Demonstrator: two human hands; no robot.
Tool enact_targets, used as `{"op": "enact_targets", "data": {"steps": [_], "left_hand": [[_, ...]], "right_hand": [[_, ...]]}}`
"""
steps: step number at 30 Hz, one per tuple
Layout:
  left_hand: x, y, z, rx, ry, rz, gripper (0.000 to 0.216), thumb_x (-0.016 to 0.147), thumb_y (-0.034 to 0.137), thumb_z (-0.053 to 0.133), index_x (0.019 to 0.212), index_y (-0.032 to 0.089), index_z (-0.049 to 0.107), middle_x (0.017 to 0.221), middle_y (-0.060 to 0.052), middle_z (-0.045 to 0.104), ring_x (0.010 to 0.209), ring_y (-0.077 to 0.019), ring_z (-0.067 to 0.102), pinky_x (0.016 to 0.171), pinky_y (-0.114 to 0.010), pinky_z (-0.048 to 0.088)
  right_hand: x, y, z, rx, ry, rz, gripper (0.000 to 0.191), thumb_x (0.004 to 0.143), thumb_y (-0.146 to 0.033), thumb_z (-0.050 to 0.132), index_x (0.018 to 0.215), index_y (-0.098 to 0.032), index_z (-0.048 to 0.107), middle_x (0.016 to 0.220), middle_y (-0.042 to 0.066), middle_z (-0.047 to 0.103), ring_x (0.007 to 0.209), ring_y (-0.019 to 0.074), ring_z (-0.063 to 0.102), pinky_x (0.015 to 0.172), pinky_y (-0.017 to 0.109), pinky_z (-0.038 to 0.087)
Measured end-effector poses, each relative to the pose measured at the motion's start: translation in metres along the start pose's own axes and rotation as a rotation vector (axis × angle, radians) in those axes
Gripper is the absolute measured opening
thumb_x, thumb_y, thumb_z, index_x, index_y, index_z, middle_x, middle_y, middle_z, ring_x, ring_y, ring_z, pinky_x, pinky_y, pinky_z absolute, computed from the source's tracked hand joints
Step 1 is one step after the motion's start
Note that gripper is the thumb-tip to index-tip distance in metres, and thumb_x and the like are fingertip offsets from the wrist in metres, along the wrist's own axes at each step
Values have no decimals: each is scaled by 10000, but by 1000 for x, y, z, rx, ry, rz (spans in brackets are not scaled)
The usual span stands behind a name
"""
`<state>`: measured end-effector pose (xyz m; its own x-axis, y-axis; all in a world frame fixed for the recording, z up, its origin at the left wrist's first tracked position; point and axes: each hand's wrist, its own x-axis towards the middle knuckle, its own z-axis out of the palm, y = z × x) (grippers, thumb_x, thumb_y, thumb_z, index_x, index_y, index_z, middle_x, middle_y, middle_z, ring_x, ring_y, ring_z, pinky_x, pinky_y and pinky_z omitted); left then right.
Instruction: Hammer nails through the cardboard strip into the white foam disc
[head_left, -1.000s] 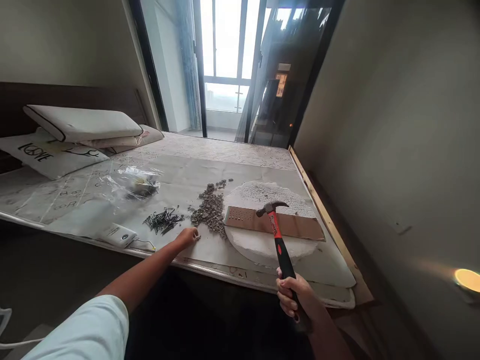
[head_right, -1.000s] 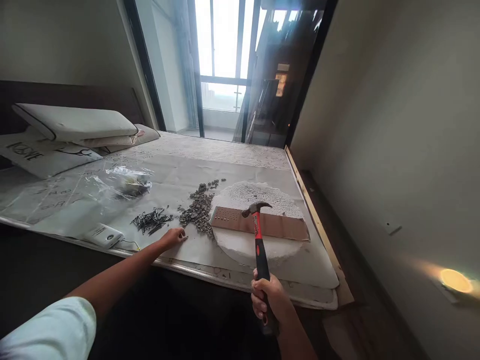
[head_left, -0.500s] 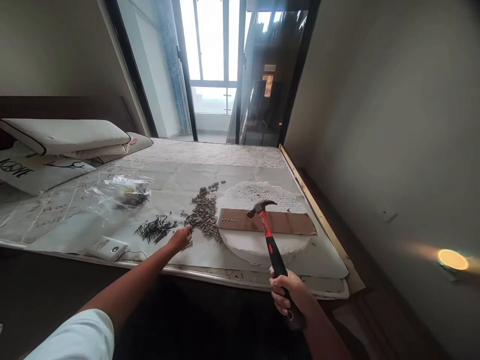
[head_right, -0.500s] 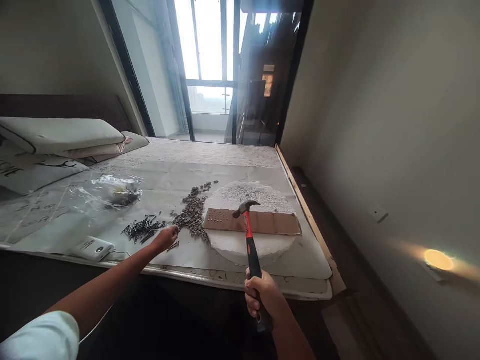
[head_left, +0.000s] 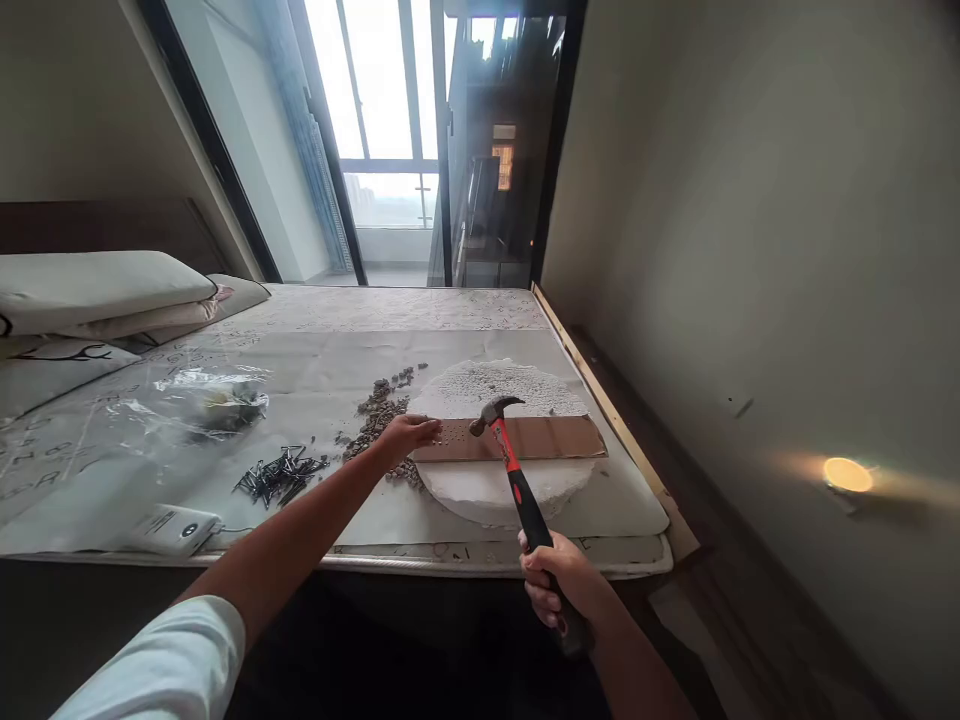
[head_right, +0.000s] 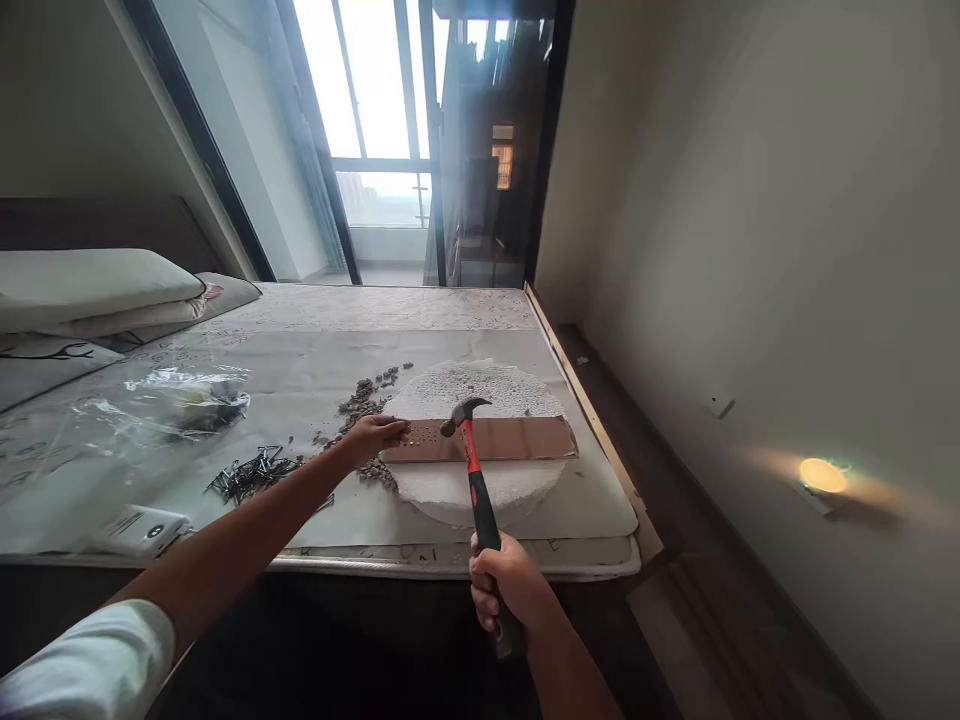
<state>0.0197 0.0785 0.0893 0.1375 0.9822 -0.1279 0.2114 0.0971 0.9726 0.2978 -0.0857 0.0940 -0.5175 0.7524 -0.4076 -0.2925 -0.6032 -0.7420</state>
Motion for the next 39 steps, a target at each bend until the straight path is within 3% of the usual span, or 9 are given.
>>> {"op": "enact_targets", "data": {"steps": [3, 7, 12, 15, 21, 29, 39], "left_hand": [[12, 3, 14, 325, 82, 61, 439, 759, 503, 514, 714, 98, 678, 528, -48, 583, 509, -118, 509, 531, -257, 392], [24, -3, 20, 890, 245, 305, 399, 798, 366, 410, 545, 135, 615, 565, -56, 585, 553, -124, 478, 546, -249, 323], [27, -13, 25, 1180, 252, 358, 429, 833, 331, 324, 584, 144, 619, 622, -82, 609, 565, -146, 490, 549, -260, 290], [29, -14, 27, 1230, 231, 333, 456, 853, 360, 313, 600, 142, 624, 646, -99, 615, 585, -164, 515, 559, -266, 293], [41, -16, 22, 1163, 276, 307, 482, 864, 436, 335, 543, 156, 561, 500, -52, 532, 534, -140, 460, 547, -254, 277], [41, -27, 21, 1176, 172, 332, 466, 870, 450, 350, 575, 153, 554, 551, -56, 540, 539, -138, 456, 547, -257, 284], [40, -29, 22, 1229, 174, 340, 485, 892, 460, 328, 601, 151, 563, 573, -68, 546, 586, -163, 506, 575, -271, 306]], "right_hand": [[-1, -1, -2, 3, 2, -2, 259, 560, -225, 500, 768, -226, 347, 423, -137, 363, 282, 35, 269, 257, 158, 264], [-2, -2, -3, 8, 6, -9, 272, 546, -231, 488, 770, -229, 335, 422, -137, 363, 277, 39, 264, 252, 162, 262], [-3, -3, -4, 15, 15, -12, 271, 545, -226, 473, 777, -231, 332, 428, -136, 364, 280, 42, 263, 248, 161, 264], [-4, -4, -5, 21, -3, -12, 271, 544, -232, 472, 771, -233, 325, 425, -139, 356, 278, 40, 259, 249, 160, 272], [-5, -6, -5, 21, -15, -1, 269, 542, -228, 464, 780, -228, 337, 424, -135, 363, 280, 38, 264, 253, 156, 266], [-6, -10, -3, 7, 5, 32, 272, 532, -220, 460, 779, -222, 345, 433, -133, 361, 291, 34, 264, 258, 156, 260], [-4, -7, -4, 5, 30, 35, 300, 526, -235, 463, 794, -230, 329, 438, -133, 358, 287, 43, 263, 259, 164, 246]]}}
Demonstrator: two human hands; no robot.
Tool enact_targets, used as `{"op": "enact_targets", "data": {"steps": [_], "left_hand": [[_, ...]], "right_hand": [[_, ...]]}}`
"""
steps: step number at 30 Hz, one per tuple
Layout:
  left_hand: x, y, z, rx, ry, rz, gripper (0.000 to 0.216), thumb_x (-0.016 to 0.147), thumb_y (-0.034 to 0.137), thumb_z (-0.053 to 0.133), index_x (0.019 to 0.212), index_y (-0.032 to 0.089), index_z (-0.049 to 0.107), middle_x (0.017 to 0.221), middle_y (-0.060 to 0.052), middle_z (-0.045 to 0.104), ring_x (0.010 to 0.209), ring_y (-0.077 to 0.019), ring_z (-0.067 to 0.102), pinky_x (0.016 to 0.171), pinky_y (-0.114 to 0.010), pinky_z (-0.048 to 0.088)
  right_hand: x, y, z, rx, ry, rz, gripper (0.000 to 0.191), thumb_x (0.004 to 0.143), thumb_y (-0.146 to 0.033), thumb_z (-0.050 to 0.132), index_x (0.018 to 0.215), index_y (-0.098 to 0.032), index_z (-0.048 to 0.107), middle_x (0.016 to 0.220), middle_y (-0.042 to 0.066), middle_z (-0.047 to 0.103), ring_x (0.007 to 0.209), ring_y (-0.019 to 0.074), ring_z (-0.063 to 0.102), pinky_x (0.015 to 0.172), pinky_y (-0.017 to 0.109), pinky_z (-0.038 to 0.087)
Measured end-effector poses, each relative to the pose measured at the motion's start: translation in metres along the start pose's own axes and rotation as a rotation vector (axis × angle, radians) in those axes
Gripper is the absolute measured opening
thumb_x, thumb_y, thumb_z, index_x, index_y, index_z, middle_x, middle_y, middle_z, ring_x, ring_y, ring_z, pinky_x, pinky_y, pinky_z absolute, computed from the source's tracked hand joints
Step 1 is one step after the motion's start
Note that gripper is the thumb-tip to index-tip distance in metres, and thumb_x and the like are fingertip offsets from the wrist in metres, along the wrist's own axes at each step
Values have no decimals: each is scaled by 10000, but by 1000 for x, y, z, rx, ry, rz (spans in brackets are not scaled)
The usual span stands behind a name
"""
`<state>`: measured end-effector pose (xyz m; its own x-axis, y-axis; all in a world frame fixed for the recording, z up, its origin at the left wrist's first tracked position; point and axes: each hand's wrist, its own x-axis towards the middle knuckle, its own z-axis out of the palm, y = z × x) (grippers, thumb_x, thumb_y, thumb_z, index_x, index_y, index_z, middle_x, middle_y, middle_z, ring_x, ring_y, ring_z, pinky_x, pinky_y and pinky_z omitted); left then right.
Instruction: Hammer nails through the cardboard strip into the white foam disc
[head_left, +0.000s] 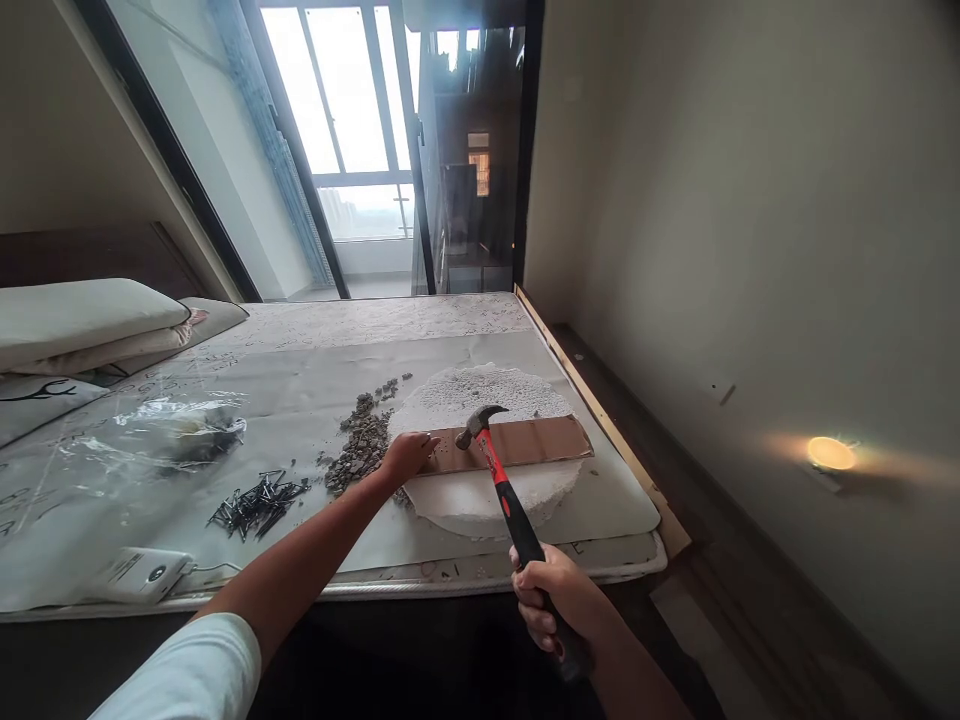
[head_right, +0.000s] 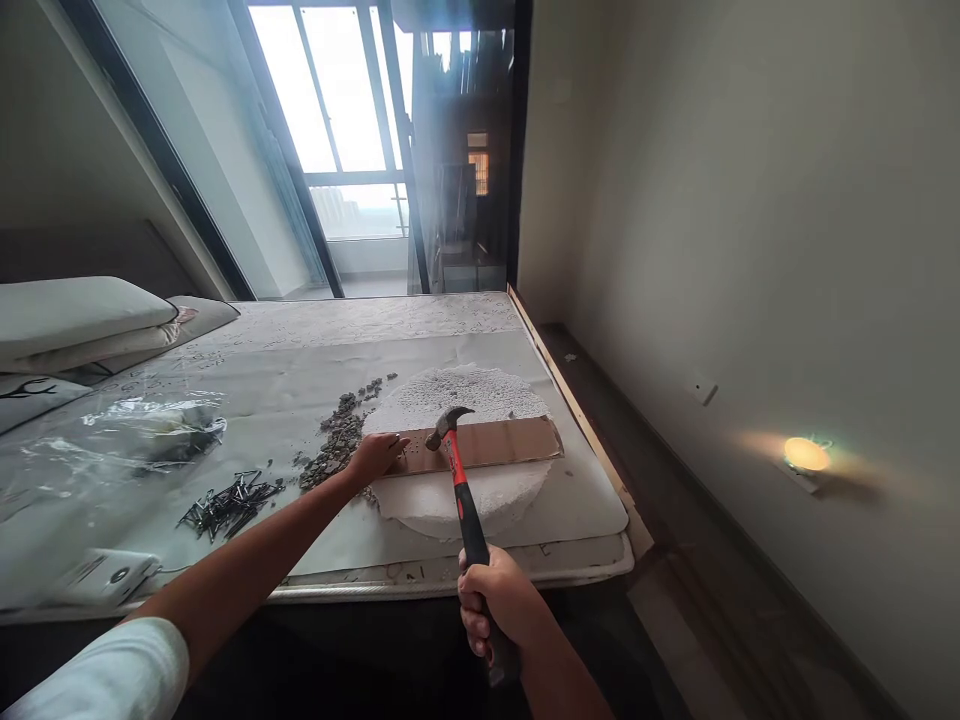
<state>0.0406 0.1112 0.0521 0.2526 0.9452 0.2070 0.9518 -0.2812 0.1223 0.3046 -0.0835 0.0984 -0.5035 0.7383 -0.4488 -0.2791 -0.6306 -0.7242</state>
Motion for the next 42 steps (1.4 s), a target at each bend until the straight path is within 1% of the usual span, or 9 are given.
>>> {"op": "enact_targets", "data": {"steps": [6, 12, 16, 20, 26, 32, 34, 38, 42], "left_hand": [[0, 1, 1, -17, -14, 14, 536, 895, 489, 291, 582, 153, 568, 579, -83, 558, 592, -171, 515, 583, -278, 323], [-5, 2, 3, 4, -33, 7, 571, 898, 489, 261, 584, 138, 585, 584, -102, 559, 599, -190, 533, 577, -285, 324], [-9, 4, 7, 0, -48, -7, 573, 896, 491, 269, 605, 129, 604, 622, -123, 582, 612, -199, 549, 567, -285, 328], [-12, 6, 10, -2, -56, 6, 560, 900, 472, 275, 641, 120, 626, 620, -127, 587, 590, -203, 551, 546, -286, 334], [-17, 10, 12, -29, 2, -26, 493, 880, 450, 356, 636, 120, 631, 623, -121, 606, 607, -201, 570, 544, -284, 365], [-21, 9, 16, -73, 50, -10, 463, 891, 399, 365, 657, 112, 643, 678, -125, 635, 629, -202, 587, 570, -285, 384], [-24, 9, 17, -117, 70, -4, 442, 882, 401, 386, 650, 123, 639, 681, -116, 635, 627, -196, 590, 578, -281, 388], [-28, 8, 17, -158, 88, -8, 406, 864, 402, 429, 637, 135, 634, 688, -111, 631, 641, -196, 596, 588, -283, 398], [-30, 9, 16, -159, 102, 0, 384, 866, 382, 439, 648, 135, 637, 716, -113, 643, 665, -198, 602, 602, -288, 406]], "right_hand": [[0, 1, -1, -27, -6, -3, 287, 536, -242, 455, 792, -231, 327, 437, -135, 361, 281, 44, 271, 263, 162, 256], [0, 6, 1, -138, 27, -32, 252, 568, -233, 455, 785, -229, 327, 399, -140, 354, 259, 49, 280, 282, 151, 214], [0, 9, 4, -170, 65, -59, 266, 556, -261, 453, 793, -228, 335, 400, -140, 355, 248, 51, 259, 242, 173, 248], [-3, 7, 8, -276, 62, -45, 236, 604, -254, 473, 808, -220, 360, 396, -138, 352, 250, 54, 260, 242, 185, 275], [-5, 4, 20, -496, 69, -90, 173, 646, -234, 440, 809, -208, 390, 317, -145, 311, 231, 64, 247, 242, 167, 222], [-13, -10, 41, -693, 106, -151, 133, 672, -212, 435, 803, -202, 420, 319, -143, 289, 232, 59, 256, 253, 161, 199], [-13, -11, 46, -732, 117, -149, 139, 677, -193, 429, 815, -203, 422, 326, -142, 290, 243, 61, 270, 261, 160, 206], [-7, -8, 49, -760, 134, -63, 153, 653, -172, 403, 801, -206, 406, 313, -139, 293, 241, 75, 270, 253, 172, 222], [-10, -13, 55, -783, 157, -92, 151, 664, -181, 410, 814, -201, 409, 327, -135, 299, 264, 68, 265, 270, 171, 239]]}}
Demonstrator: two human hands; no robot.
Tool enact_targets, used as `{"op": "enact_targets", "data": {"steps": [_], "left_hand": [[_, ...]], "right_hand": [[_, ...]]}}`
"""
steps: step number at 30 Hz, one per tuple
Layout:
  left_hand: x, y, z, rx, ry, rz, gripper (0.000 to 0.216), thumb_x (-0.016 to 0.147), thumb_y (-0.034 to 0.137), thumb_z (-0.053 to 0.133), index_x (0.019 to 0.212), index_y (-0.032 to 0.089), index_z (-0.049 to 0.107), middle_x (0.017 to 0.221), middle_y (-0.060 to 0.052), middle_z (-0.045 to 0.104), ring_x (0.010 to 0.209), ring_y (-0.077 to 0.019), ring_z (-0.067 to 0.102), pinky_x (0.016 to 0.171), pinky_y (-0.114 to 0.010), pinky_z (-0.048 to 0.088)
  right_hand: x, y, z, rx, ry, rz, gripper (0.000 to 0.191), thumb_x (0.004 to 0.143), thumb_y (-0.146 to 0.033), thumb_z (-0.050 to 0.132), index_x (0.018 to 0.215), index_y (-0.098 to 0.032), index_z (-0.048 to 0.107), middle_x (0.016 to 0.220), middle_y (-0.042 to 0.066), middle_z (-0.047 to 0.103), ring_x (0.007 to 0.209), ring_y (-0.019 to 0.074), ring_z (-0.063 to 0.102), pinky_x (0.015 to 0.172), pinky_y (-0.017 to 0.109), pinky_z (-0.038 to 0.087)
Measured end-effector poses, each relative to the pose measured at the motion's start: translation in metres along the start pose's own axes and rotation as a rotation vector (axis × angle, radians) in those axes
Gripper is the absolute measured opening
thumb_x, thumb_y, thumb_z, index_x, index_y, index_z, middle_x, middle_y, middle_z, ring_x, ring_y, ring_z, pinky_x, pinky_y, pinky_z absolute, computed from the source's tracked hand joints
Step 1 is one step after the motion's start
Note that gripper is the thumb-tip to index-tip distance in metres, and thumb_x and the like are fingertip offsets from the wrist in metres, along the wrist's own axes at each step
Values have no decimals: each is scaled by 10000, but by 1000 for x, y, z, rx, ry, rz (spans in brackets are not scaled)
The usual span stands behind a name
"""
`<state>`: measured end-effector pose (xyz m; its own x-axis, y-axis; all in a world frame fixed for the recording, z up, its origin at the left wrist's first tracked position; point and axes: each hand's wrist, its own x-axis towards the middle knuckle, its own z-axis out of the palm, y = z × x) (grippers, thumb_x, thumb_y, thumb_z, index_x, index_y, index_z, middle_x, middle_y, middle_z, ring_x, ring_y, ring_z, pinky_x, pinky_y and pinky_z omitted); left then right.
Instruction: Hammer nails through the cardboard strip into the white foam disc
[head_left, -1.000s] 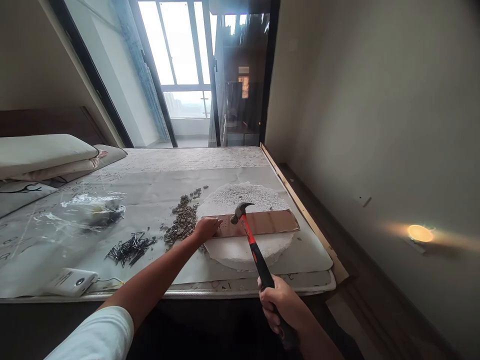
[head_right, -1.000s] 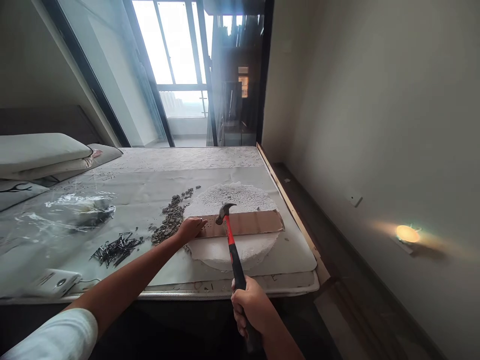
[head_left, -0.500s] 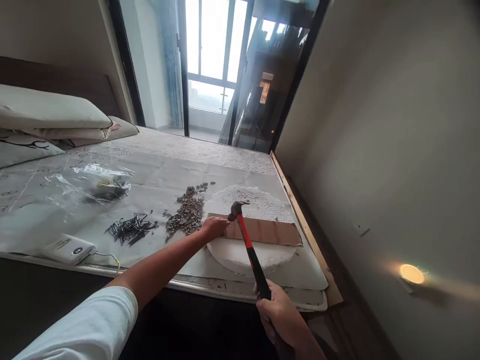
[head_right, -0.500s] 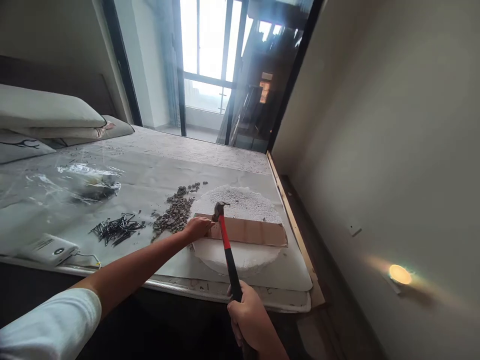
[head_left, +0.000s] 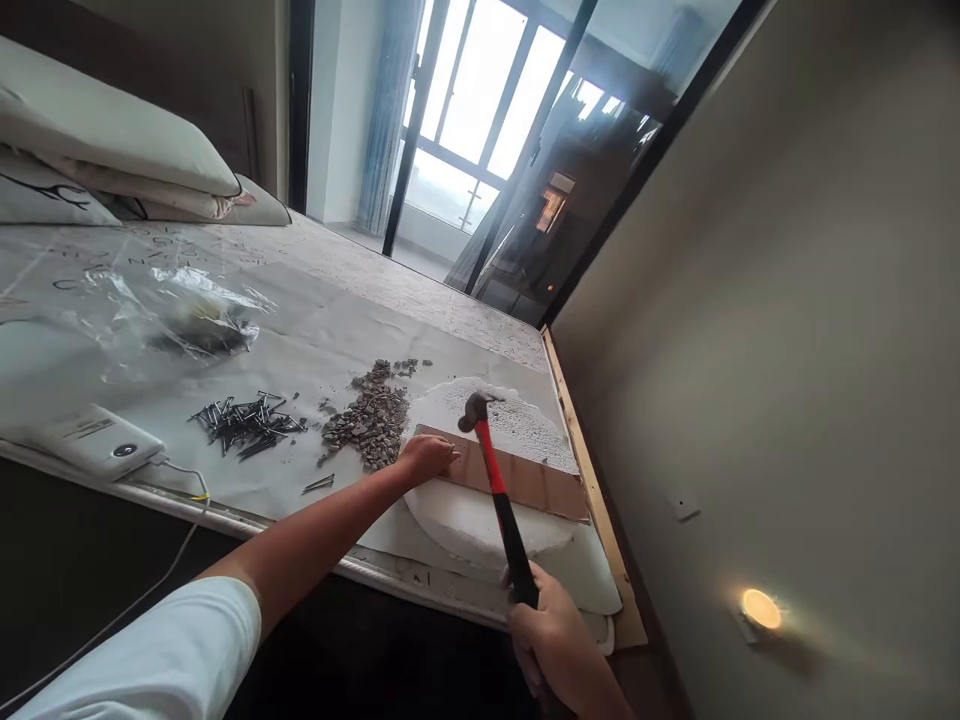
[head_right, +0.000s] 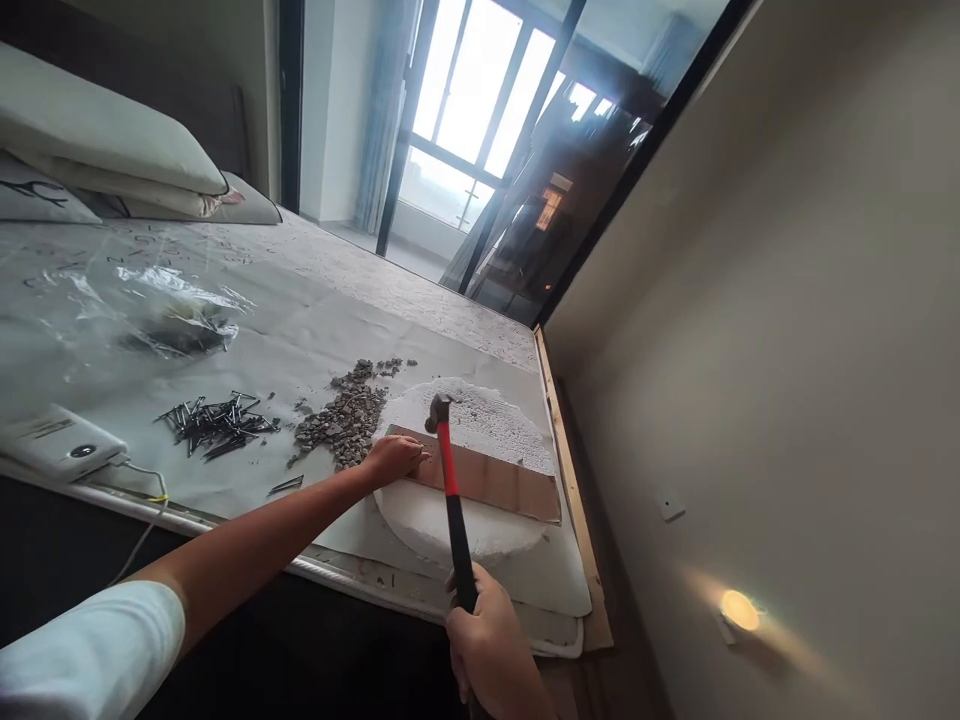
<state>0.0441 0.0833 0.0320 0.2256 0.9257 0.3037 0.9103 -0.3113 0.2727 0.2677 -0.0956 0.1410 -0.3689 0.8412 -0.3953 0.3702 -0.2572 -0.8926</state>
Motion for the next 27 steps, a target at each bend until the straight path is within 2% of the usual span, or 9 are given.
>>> {"op": "enact_targets", "data": {"steps": [8, 13, 17, 19, 24, 27], "left_hand": [[0, -1, 5, 50, 49, 59, 363, 852, 366, 488, 632, 120, 638, 667, -95, 641, 640, -190, 611, 555, -266, 387], [0, -2, 7, 37, 79, 74, 380, 857, 373, 478, 618, 121, 632, 661, -82, 646, 617, -174, 605, 544, -254, 380], [0, -3, 10, 0, 113, 58, 392, 846, 397, 490, 594, 128, 625, 637, -75, 633, 588, -150, 584, 543, -245, 373], [0, -3, 11, 1, 113, 71, 377, 840, 387, 502, 594, 130, 628, 642, -75, 634, 594, -148, 583, 549, -245, 371], [0, -2, 10, 4, 78, 63, 319, 821, 354, 538, 614, 130, 635, 669, -83, 643, 618, -167, 583, 561, -256, 362], [0, -2, 8, -50, 70, 28, 307, 803, 351, 560, 596, 136, 630, 651, -75, 634, 609, -160, 568, 564, -257, 350]], "right_hand": [[-4, -9, 3, -74, -35, 71, 142, 670, -169, 390, 810, -192, 408, 319, -137, 294, 275, 65, 257, 298, 172, 254], [-6, -9, 1, -88, 56, 22, 155, 695, -226, 400, 846, -191, 413, 326, -134, 310, 268, 65, 263, 294, 172, 225], [-2, -6, 4, -106, 35, 77, 144, 653, -200, 404, 797, -200, 394, 340, -139, 280, 267, 59, 267, 290, 164, 206], [-2, -5, 6, -113, 33, 99, 138, 635, -192, 393, 772, -202, 393, 338, -137, 276, 263, 57, 256, 283, 165, 195], [-1, -3, 7, -139, 120, 46, 186, 640, -213, 392, 826, -202, 393, 322, -135, 311, 258, 61, 256, 284, 165, 201], [2, 0, 10, -125, 78, 97, 167, 624, -207, 393, 790, -208, 383, 316, -137, 295, 252, 67, 256, 271, 171, 208]]}}
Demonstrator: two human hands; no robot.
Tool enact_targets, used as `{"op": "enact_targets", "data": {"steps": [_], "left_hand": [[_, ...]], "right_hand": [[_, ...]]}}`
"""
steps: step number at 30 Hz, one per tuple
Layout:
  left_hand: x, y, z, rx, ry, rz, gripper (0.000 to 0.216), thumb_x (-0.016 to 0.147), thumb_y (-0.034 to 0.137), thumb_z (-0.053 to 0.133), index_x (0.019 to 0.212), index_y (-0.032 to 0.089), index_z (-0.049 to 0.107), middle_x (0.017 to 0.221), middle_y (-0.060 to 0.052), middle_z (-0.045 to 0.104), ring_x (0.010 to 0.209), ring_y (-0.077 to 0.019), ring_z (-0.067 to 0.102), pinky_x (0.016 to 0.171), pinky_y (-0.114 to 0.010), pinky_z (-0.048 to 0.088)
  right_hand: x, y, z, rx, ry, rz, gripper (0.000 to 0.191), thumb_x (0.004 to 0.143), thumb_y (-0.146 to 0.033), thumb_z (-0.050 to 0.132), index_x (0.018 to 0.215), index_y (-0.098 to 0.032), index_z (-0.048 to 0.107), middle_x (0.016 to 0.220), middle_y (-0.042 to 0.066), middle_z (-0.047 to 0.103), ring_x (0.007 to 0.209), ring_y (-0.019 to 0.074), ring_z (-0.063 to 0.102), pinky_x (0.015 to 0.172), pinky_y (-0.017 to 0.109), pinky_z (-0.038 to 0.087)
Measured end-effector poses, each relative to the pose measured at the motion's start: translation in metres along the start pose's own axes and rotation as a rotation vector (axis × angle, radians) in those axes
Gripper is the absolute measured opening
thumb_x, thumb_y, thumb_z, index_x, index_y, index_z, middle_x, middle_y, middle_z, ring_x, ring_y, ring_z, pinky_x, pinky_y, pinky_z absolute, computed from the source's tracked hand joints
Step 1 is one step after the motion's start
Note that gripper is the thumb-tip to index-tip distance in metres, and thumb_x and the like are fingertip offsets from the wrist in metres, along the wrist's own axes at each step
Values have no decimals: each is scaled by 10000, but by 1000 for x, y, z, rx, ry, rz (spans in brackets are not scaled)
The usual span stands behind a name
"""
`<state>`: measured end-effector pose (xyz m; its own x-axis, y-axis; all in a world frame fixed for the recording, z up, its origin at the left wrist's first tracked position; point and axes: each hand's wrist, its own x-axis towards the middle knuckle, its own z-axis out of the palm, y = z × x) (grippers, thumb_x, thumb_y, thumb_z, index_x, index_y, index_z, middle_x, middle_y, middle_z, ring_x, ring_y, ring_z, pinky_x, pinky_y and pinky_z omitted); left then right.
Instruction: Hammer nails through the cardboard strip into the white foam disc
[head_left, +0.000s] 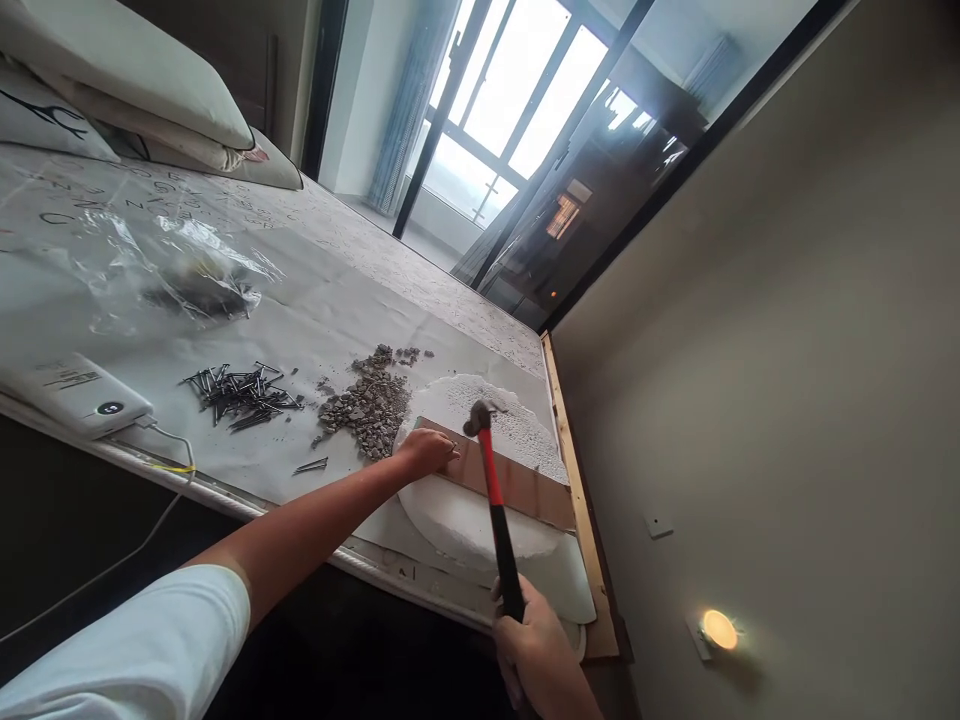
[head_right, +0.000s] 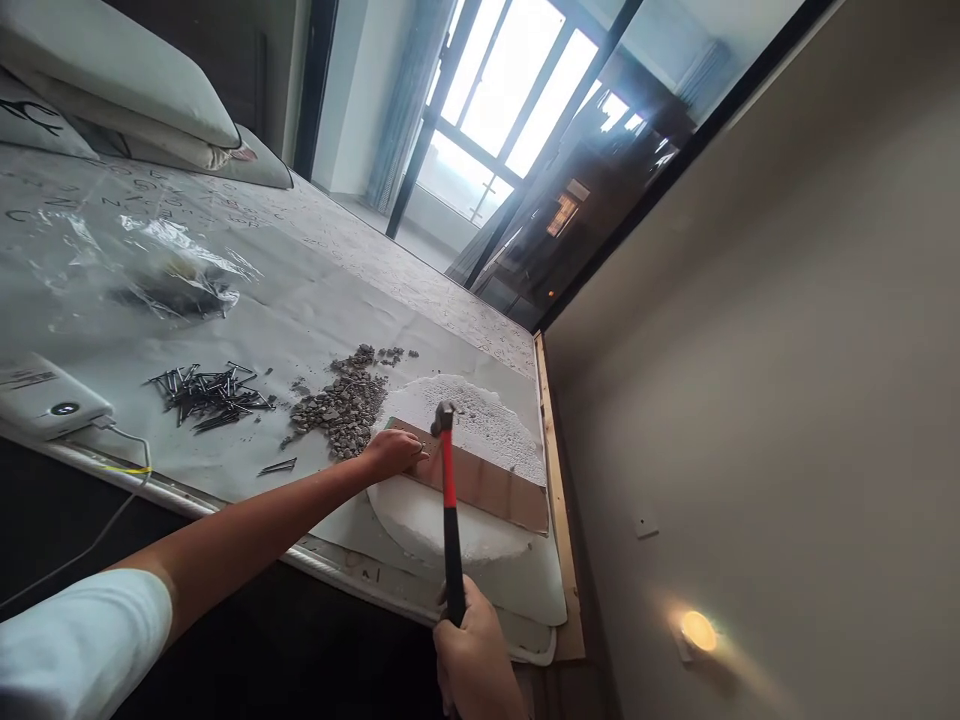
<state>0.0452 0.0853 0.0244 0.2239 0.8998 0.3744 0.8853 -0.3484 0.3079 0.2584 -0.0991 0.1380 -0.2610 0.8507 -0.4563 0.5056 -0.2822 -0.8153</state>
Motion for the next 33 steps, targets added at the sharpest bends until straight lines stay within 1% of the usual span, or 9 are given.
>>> {"op": "enact_targets", "data": {"steps": [8, 11, 14, 17, 22, 25, 28, 31, 33], "left_hand": [[-1, -2, -5, -138, 4, 21, 314, 788, 333, 560, 540, 143, 600, 612, -53, 602, 570, -146, 524, 560, -265, 322], [-4, -2, -6, -219, 18, 20, 313, 755, 319, 579, 493, 147, 573, 572, -45, 576, 529, -130, 491, 540, -260, 302], [-7, -1, -7, -245, 43, 50, 273, 693, 242, 571, 437, 157, 525, 546, -30, 546, 505, -116, 448, 516, -262, 271], [-7, -2, -9, -259, 70, 59, 255, 651, 193, 507, 404, 165, 450, 491, 2, 464, 472, -98, 370, 494, -262, 232], [-1, -11, -8, -449, 137, -111, 255, 648, 212, 421, 406, 175, 349, 438, 33, 332, 465, -90, 285, 487, -254, 190], [3, -17, -5, -572, 135, -216, 258, 645, 233, 384, 409, 186, 293, 423, 45, 267, 460, -87, 263, 483, -250, 185], [6, -17, -5, -660, 113, -261, 254, 643, 258, 378, 424, 193, 267, 429, 51, 242, 454, -82, 253, 474, -247, 184], [8, -18, -14, -765, 121, -287, 237, 654, 273, 368, 453, 201, 265, 444, 53, 236, 453, -80, 249, 460, -237, 194], [5, -25, -27, -810, 176, -310, 220, 670, 287, 363, 484, 203, 283, 461, 52, 261, 461, -82, 263, 457, -228, 216]], "right_hand": [[-3, -2, -1, 32, 28, -51, 132, 677, -222, 415, 806, -199, 405, 364, -136, 303, 280, 59, 255, 296, 175, 249], [-2, 0, 1, 33, -41, -5, 107, 673, -206, 413, 779, -205, 400, 361, -136, 294, 275, 60, 242, 288, 175, 246], [-3, 0, 1, 42, -84, 13, 98, 669, -208, 408, 765, -209, 389, 340, -135, 299, 262, 66, 247, 281, 177, 239], [-5, -4, -2, 68, -56, -22, 114, 679, -222, 412, 789, -208, 386, 359, -137, 312, 268, 60, 251, 286, 172, 250], [2, 5, 1, 45, -61, -7, 128, 650, -185, 401, 775, -205, 389, 341, -143, 298, 258, 58, 255, 273, 164, 245], [9, 17, 6, 50, -89, 37, 133, 607, -193, 405, 738, -208, 386, 331, -141, 306, 242, 57, 243, 254, 171, 238], [11, 21, 8, 93, -78, -4, 124, 625, -217, 415, 746, -207, 390, 335, -139, 316, 244, 57, 250, 256, 168, 238], [12, 19, 7, 167, -75, -68, 141, 660, -233, 419, 797, -201, 402, 330, -146, 308, 242, 55, 240, 256, 158, 224], [17, 20, 6, 265, -90, -70, 184, 667, -261, 444, 836, -197, 408, 332, -151, 304, 234, 54, 229, 250, 158, 222]]}}
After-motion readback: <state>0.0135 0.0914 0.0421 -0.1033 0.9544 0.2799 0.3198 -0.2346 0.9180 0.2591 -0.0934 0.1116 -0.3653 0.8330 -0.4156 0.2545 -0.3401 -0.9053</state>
